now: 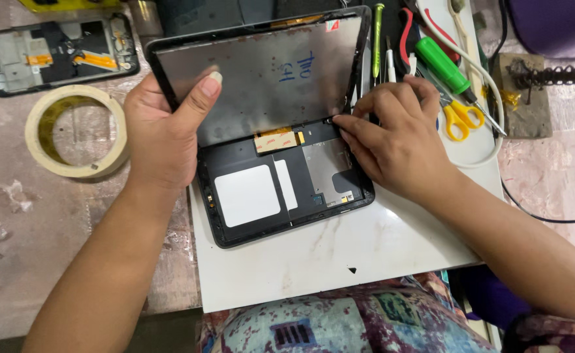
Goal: The person uses a plastic prying tool to separate the screen assembly from the back housing of a white Samsung tablet. They work around the edges to release the adhesive, then lift the screen to reveal the internal components and ribbon cables.
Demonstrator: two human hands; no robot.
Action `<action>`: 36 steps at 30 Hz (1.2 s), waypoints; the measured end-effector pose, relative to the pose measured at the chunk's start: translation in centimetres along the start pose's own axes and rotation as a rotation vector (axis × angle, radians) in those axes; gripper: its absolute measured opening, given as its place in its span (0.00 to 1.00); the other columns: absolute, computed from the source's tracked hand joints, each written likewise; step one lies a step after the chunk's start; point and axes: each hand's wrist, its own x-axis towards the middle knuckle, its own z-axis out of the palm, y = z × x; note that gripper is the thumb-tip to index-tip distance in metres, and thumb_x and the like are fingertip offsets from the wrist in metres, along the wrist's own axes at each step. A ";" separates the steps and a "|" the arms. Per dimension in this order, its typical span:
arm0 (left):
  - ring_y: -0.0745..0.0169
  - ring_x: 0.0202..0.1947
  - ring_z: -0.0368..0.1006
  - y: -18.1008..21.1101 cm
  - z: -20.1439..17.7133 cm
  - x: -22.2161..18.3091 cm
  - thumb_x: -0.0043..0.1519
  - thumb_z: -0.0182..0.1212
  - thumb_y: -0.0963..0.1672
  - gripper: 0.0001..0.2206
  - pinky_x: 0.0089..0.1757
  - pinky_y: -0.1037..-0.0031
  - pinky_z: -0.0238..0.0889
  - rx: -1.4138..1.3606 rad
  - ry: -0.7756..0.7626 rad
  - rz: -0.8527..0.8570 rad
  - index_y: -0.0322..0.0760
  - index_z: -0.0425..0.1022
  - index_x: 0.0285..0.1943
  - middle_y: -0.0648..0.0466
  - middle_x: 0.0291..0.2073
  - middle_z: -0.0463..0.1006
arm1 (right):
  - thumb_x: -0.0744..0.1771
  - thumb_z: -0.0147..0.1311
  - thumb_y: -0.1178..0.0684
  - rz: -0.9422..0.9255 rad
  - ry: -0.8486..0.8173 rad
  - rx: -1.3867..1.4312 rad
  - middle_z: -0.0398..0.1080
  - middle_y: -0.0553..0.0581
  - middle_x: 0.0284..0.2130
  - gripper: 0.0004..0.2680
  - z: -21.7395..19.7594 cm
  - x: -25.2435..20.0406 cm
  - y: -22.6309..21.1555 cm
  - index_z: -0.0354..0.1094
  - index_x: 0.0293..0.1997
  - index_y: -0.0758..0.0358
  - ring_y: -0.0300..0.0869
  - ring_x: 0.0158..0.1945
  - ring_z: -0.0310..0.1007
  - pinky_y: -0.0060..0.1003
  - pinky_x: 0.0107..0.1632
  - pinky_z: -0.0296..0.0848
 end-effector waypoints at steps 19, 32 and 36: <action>0.72 0.46 0.76 -0.5 0.4 0.4 0.66 0.69 0.43 0.09 0.53 0.78 0.70 0.049 -0.026 0.039 0.33 0.80 0.52 0.57 0.45 0.83 | 0.68 0.59 0.55 0.038 -0.138 -0.189 0.69 0.56 0.45 0.05 -0.5 1.7 -1.4 0.73 0.46 0.59 0.51 0.52 0.64 0.51 0.53 0.58; 0.74 0.45 0.75 -0.5 -0.2 0.1 0.66 0.69 0.42 0.08 0.51 0.79 0.68 0.077 -0.007 -0.017 0.35 0.80 0.51 0.58 0.45 0.82 | 0.71 0.60 0.59 0.506 0.117 0.508 0.76 0.50 0.40 0.05 -1.4 2.8 7.1 0.70 0.50 0.66 0.29 0.40 0.73 0.26 0.41 0.71; 0.65 0.47 0.81 -0.1 -1.1 0.2 0.62 0.70 0.39 0.08 0.52 0.71 0.76 0.043 -0.258 -0.059 0.37 0.81 0.49 0.52 0.44 0.85 | 0.70 0.58 0.58 0.547 0.079 0.579 0.73 0.48 0.36 0.08 -0.4 3.6 7.3 0.73 0.55 0.63 0.29 0.35 0.68 0.25 0.39 0.70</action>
